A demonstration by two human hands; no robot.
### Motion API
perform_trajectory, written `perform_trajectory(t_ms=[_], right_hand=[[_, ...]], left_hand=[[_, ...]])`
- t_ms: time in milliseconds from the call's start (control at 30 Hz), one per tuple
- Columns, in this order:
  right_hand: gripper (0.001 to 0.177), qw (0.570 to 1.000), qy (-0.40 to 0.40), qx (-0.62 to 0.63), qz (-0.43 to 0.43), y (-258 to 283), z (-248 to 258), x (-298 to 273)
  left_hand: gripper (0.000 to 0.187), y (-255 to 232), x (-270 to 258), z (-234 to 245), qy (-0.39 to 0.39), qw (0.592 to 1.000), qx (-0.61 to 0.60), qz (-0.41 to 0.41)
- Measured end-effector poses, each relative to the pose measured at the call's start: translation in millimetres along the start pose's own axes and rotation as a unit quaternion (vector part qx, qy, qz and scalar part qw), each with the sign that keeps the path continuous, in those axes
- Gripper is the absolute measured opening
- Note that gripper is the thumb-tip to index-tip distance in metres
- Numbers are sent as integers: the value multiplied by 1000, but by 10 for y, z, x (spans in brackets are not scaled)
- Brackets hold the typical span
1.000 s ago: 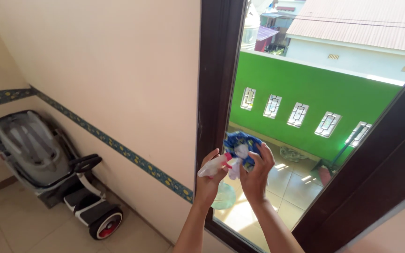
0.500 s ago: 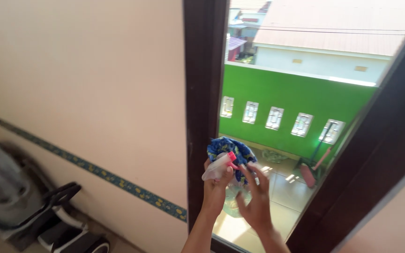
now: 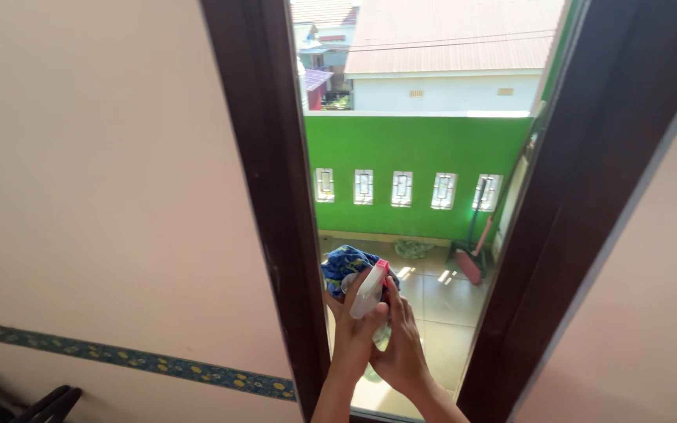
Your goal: The person is spraying cleaner onto a window glass door and wiping it clean with a blue cloth.
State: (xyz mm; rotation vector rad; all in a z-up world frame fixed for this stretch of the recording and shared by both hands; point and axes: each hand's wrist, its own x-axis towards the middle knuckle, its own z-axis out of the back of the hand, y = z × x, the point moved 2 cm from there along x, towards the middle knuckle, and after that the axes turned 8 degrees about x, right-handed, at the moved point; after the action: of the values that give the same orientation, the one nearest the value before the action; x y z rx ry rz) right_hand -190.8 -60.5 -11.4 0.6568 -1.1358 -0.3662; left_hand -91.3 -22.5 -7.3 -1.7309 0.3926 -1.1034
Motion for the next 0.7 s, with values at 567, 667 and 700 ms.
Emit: perform_trajectory(t_ms=[567,667,700], right_hand=[[83,986,4,168,10,-506,222,319],[78,987,12,160,29,-556,414,419],[76,988,18,147,31,-547,495,452]], left_hand=[[56,196,241,-126,-96,990,-85,54],[57,215,305,-211,-134,991,8,-4],[61,175,305,-258,-150,987,53,-13]])
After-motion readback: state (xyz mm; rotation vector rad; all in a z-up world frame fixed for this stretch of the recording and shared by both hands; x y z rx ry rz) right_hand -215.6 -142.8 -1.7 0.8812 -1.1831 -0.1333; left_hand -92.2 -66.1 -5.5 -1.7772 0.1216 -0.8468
